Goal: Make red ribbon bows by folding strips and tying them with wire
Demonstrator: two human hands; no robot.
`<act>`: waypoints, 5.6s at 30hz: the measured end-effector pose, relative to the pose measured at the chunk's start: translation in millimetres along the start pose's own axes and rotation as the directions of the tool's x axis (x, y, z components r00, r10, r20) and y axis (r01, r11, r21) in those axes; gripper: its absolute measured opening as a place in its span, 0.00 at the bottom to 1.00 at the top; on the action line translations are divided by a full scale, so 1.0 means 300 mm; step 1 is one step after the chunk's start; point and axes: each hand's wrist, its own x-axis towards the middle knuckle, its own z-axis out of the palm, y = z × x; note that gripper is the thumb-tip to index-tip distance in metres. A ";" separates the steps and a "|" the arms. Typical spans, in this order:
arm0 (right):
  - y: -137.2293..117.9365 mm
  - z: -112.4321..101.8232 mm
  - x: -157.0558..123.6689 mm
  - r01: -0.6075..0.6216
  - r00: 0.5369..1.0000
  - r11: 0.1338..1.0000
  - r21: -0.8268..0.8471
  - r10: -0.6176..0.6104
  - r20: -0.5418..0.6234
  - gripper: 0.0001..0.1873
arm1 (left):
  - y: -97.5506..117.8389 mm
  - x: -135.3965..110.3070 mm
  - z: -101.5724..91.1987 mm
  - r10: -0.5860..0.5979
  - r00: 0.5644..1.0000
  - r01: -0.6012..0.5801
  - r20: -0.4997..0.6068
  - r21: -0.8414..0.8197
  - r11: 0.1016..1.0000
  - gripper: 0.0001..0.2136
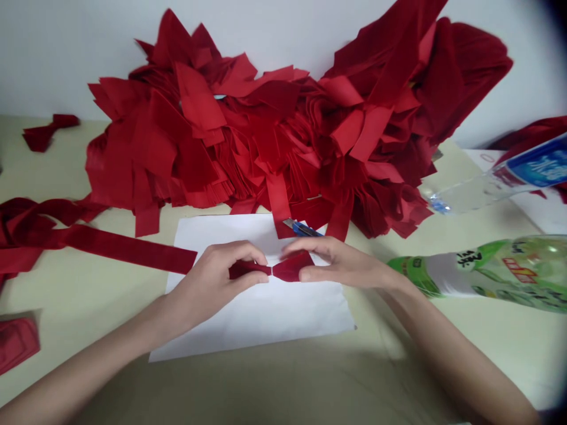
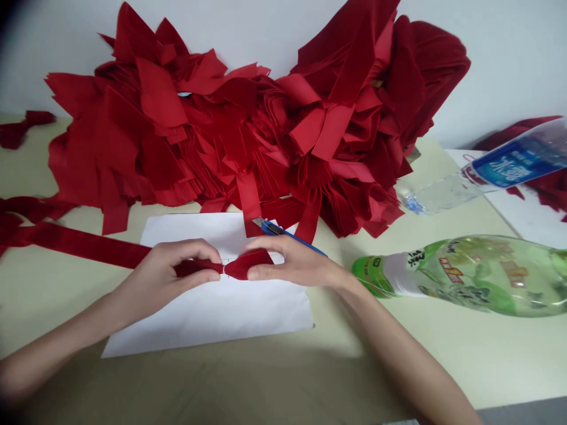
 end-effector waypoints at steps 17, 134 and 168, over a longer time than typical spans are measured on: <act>0.038 0.016 -0.030 -0.205 0.902 0.916 0.346 0.314 -0.296 0.11 | -0.110 0.008 -0.097 -0.324 0.941 0.337 0.099 -0.371 0.865 0.09; 0.093 0.117 -0.092 -0.063 0.888 0.734 -0.677 -0.267 -0.373 0.08 | -0.198 -0.198 0.218 0.493 0.868 -0.135 -0.062 0.926 0.353 0.31; 0.070 0.068 -0.143 -0.170 0.711 0.863 -0.476 -0.227 -0.665 0.06 | -0.203 -0.194 0.212 0.409 0.910 -0.159 -0.067 0.855 0.493 0.30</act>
